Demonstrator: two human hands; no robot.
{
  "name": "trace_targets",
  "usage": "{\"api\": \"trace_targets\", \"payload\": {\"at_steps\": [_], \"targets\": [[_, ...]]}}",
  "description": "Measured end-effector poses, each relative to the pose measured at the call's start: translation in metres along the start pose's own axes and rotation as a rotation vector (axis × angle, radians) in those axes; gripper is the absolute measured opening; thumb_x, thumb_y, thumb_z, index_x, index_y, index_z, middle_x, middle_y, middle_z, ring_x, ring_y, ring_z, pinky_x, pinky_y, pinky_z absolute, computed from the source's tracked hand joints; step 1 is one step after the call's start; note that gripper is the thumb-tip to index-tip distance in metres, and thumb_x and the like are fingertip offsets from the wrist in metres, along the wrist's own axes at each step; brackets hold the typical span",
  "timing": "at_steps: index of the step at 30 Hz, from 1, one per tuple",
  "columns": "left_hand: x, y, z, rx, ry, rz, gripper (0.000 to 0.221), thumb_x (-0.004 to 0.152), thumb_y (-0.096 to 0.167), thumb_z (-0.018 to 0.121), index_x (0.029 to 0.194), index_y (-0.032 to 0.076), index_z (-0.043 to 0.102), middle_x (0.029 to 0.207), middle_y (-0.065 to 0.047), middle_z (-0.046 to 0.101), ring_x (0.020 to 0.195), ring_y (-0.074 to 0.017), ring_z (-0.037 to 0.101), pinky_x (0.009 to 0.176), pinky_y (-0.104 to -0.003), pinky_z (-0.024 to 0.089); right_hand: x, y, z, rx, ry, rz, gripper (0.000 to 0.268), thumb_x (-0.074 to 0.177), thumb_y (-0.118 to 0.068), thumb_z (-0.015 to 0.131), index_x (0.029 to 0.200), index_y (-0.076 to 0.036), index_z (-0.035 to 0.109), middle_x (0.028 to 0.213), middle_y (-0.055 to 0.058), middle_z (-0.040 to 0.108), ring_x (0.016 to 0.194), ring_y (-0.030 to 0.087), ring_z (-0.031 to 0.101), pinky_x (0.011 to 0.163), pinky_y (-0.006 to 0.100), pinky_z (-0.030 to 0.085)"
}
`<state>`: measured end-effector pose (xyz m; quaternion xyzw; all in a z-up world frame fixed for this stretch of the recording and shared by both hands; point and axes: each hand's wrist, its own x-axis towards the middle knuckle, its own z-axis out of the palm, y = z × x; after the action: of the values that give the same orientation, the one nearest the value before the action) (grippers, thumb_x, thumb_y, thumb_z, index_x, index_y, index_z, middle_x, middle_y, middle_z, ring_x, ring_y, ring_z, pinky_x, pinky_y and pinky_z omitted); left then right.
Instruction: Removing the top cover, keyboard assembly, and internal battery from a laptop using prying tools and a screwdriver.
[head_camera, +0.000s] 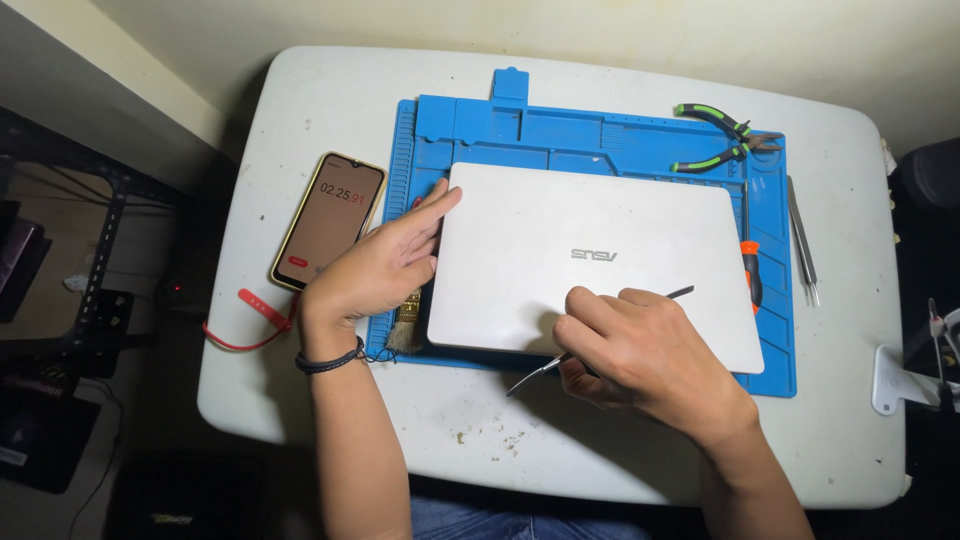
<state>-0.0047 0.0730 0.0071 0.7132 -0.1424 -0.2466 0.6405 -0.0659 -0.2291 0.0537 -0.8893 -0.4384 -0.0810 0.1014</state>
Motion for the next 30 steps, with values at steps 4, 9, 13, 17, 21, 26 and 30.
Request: {"api": "trace_targets", "payload": {"at_steps": [4, 9, 13, 17, 21, 26, 30], "targets": [[-0.002, -0.005, -0.003, -0.074, -0.038, -0.031, 0.08, 0.089, -0.015, 0.046, 0.16, 0.011, 0.018, 0.172, -0.007, -0.005, 0.158, -0.0212, 0.009, 0.125, -0.039, 0.02, 0.0, 0.0, -0.002, 0.011, -0.007, -0.003, 0.024, 0.076, -0.012, 0.068, 0.082, -0.013, 0.044, 0.081, 0.004, 0.043, 0.045, 0.024, 0.036, 0.042, 0.038, 0.033], [-0.002, 0.0, -0.002, -0.045, 0.012, -0.086, 0.085, 0.088, -0.007, 0.056, 0.16, 0.015, 0.017, 0.169, -0.012, 0.023, 0.156, -0.0316, 0.024, 0.124, -0.039, 0.026, 0.001, -0.001, 0.0, -0.002, -0.015, -0.014, 0.023, 0.077, -0.012, 0.067, 0.082, -0.014, 0.044, 0.081, 0.004, 0.043, 0.045, 0.024, 0.035, 0.043, 0.038, 0.033], [-0.003, 0.013, 0.005, 0.156, 0.087, -0.138, 0.08, 0.088, 0.0, 0.056, 0.158, 0.018, 0.022, 0.165, -0.011, 0.03, 0.15, -0.0312, 0.038, 0.117, -0.042, 0.041, 0.002, -0.005, 0.0, -0.036, -0.028, -0.038, 0.024, 0.078, -0.008, 0.068, 0.081, -0.013, 0.044, 0.079, 0.004, 0.045, 0.046, 0.023, 0.037, 0.046, 0.037, 0.036], [-0.004, 0.027, 0.011, 0.362, 0.17, -0.313, 0.075, 0.086, 0.008, 0.058, 0.154, 0.025, 0.032, 0.144, -0.01, 0.051, 0.105, -0.0207, 0.062, 0.094, -0.032, 0.054, 0.002, -0.006, -0.007, -0.065, -0.006, -0.072, 0.02, 0.084, -0.008, 0.063, 0.08, -0.013, 0.044, 0.076, 0.004, 0.043, 0.048, 0.023, 0.036, 0.048, 0.037, 0.035], [-0.004, 0.022, 0.014, 0.486, 0.196, -0.254, 0.066, 0.084, 0.002, 0.058, 0.145, 0.018, 0.037, 0.148, -0.003, 0.048, 0.087, -0.0183, 0.057, 0.078, -0.03, 0.056, 0.004, -0.007, -0.013, -0.11, 0.069, -0.093, 0.022, 0.088, 0.0, 0.058, 0.078, -0.013, 0.043, 0.073, 0.003, 0.039, 0.049, 0.02, 0.032, 0.047, 0.033, 0.031], [-0.002, 0.017, 0.02, 0.559, 0.225, -0.249, 0.051, 0.086, 0.006, 0.061, 0.132, 0.014, 0.04, 0.133, -0.001, 0.054, 0.072, -0.0163, 0.059, 0.069, -0.034, 0.053, 0.004, -0.008, -0.017, -0.108, 0.102, -0.111, 0.026, 0.1, -0.004, 0.05, 0.077, -0.013, 0.042, 0.072, 0.002, 0.037, 0.05, 0.019, 0.023, 0.047, 0.032, 0.028], [-0.002, 0.01, 0.02, 0.623, 0.239, -0.233, 0.029, 0.089, 0.011, 0.063, 0.111, 0.014, 0.045, 0.113, -0.004, 0.056, 0.071, -0.0194, 0.059, 0.066, -0.042, 0.048, 0.008, -0.009, -0.026, -0.149, 0.225, -0.13, 0.035, 0.098, 0.002, 0.058, 0.072, -0.013, 0.041, 0.068, 0.002, 0.035, 0.052, 0.017, 0.026, 0.05, 0.03, 0.024]]}}
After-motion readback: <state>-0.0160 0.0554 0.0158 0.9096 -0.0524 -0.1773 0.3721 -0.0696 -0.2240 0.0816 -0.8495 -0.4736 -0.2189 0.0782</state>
